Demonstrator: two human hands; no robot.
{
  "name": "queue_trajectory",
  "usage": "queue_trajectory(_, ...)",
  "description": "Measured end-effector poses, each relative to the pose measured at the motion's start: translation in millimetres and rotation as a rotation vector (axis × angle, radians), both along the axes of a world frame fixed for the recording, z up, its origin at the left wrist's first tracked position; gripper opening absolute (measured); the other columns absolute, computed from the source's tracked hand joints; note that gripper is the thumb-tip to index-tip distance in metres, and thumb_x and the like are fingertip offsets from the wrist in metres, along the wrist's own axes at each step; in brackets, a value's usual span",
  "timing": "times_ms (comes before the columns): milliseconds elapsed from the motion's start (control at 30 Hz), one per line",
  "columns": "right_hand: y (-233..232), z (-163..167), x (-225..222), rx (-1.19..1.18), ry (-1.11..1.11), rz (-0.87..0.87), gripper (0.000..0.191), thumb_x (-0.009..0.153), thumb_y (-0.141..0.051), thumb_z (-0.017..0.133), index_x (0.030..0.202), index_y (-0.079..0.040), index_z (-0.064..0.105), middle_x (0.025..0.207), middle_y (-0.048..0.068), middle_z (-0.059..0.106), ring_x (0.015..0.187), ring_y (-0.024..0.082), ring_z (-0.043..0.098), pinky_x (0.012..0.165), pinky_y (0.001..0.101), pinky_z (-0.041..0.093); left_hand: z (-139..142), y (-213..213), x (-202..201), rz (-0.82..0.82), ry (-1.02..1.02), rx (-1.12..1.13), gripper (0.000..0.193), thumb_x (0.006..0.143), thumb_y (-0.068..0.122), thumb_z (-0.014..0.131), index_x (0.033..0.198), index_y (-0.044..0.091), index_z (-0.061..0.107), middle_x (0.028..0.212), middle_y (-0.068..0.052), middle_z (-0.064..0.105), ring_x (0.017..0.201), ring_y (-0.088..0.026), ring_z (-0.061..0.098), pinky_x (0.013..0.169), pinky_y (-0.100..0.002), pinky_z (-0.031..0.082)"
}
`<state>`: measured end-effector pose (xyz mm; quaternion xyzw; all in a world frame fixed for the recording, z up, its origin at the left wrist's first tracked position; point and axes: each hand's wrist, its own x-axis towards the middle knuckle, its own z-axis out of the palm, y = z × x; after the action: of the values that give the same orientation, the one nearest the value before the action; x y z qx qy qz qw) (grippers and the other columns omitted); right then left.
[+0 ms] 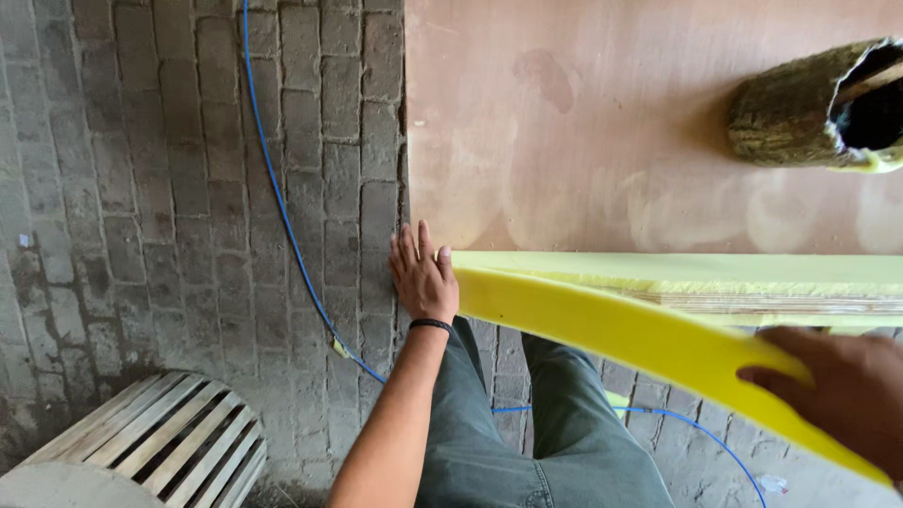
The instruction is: The person dips a brush into a container of dark adhesive and brushes glue along the edge of a long curved foam strip. They then align a second foam strip onto the glued edge, press the pieces together by hand, and later cut the joined foam with a hand saw blade while seated on the floor.
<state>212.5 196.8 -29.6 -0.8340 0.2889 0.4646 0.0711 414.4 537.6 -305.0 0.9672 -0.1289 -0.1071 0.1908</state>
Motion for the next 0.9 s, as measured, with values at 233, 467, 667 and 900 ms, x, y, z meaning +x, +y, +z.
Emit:
queue_trajectory(233,-26,-31,0,0.024,-0.112,-0.198,0.047,0.084,-0.052,0.070,0.123,-0.026,0.077,0.071,0.005,0.079,0.058,0.022,0.077,0.065,0.0339,0.064,5,-23,-21,-0.060,0.023,0.017,0.068,0.107,0.058,0.024,0.162,0.019,0.032,0.169,-0.013,0.030,0.157,-0.040,0.021,0.127,-0.058,0.009)
queue_trajectory(467,-38,-47,13,-0.051,0.053,0.123,0.048,0.084,-0.066,0.062,0.118,-0.036,0.077,0.091,0.001,0.081,0.078,0.024,0.079,0.074,0.0382,0.065,24,-42,-28,-0.105,0.008,0.020,0.067,0.107,0.056,0.025,0.162,0.018,0.032,0.167,-0.016,0.033,0.157,-0.040,0.023,0.126,-0.059,0.010)
queue_trajectory(667,-46,-50,21,-0.008,0.114,0.170,0.050,0.086,-0.070,0.055,0.117,-0.035,0.072,0.094,-0.001,0.080,0.091,0.025,0.078,0.082,0.0399,0.064,53,-91,-59,-0.235,0.048,-0.146,0.072,0.108,0.058,0.025,0.165,0.013,0.027,0.168,-0.019,0.031,0.158,-0.042,0.023,0.128,-0.061,0.012)
queue_trajectory(900,-57,-59,14,0.054,0.049,0.111,0.054,0.083,-0.070,0.055,0.118,-0.032,0.068,0.095,0.003,0.078,0.091,0.028,0.077,0.082,0.0431,0.063,81,-152,-98,-0.413,0.052,-0.134,0.076,0.106,0.062,0.020,0.165,0.016,0.025,0.170,-0.021,0.027,0.158,-0.044,0.023,0.127,-0.062,0.012)
